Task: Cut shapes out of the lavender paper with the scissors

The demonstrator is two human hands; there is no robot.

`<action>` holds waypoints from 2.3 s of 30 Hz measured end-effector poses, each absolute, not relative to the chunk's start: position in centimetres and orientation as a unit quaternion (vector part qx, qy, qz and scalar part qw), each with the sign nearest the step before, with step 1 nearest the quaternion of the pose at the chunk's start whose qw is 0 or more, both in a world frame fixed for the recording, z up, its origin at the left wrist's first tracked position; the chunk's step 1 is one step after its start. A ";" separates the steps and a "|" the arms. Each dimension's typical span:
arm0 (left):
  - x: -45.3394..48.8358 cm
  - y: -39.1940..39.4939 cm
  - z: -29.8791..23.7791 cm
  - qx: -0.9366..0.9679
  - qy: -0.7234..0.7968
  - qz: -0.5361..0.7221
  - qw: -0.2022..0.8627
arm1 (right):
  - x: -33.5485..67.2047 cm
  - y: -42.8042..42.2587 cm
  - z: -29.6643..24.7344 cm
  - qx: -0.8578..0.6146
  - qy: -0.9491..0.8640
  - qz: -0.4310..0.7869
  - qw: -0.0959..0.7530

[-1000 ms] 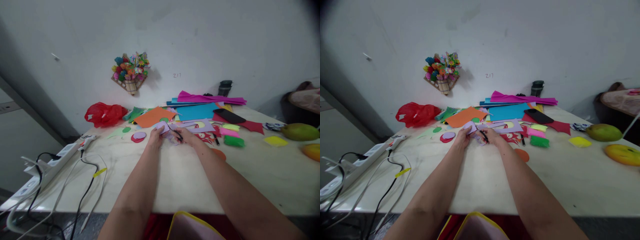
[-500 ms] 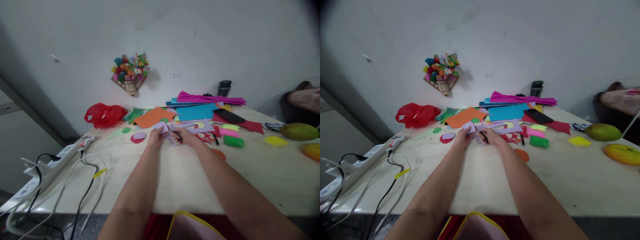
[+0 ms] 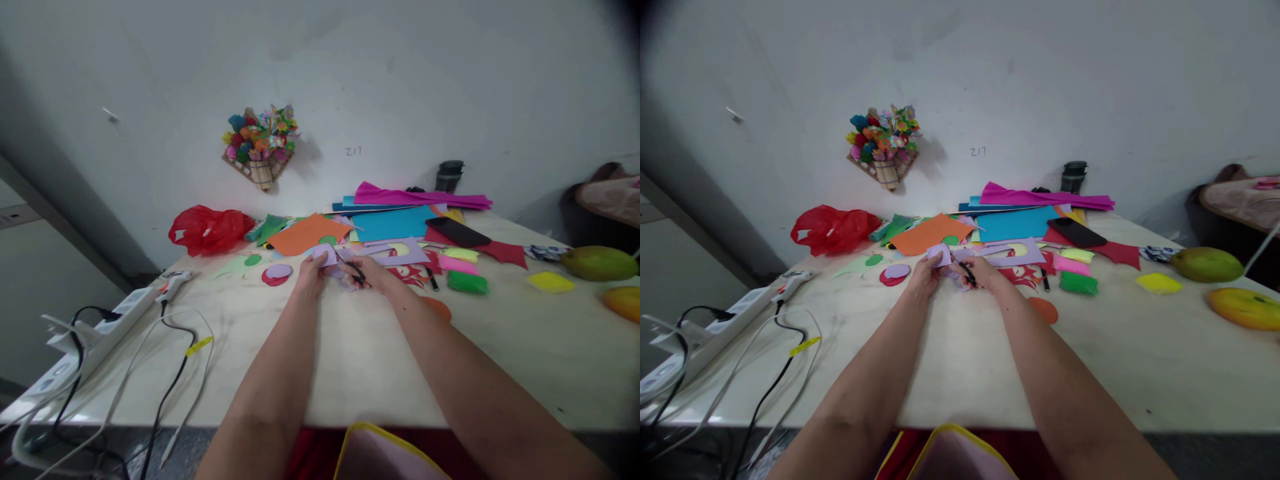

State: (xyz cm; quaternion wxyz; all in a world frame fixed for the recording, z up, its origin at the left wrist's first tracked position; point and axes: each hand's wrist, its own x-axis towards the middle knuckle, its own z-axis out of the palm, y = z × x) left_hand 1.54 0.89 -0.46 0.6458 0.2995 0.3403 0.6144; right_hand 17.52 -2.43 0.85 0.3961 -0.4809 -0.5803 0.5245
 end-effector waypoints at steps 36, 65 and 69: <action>1.6 0.9 -0.4 0.296 0.336 0.614 0.650 | 17.2 -2.9 1.5 -0.473 -0.559 0.545 0.408; 1.3 1.5 -1.2 0.319 0.316 0.616 0.647 | 17.4 -2.5 0.8 -0.472 -0.573 0.538 0.399; 1.3 1.7 -1.4 0.324 0.309 0.622 0.642 | 17.2 -2.9 1.3 -0.475 -0.558 0.548 0.403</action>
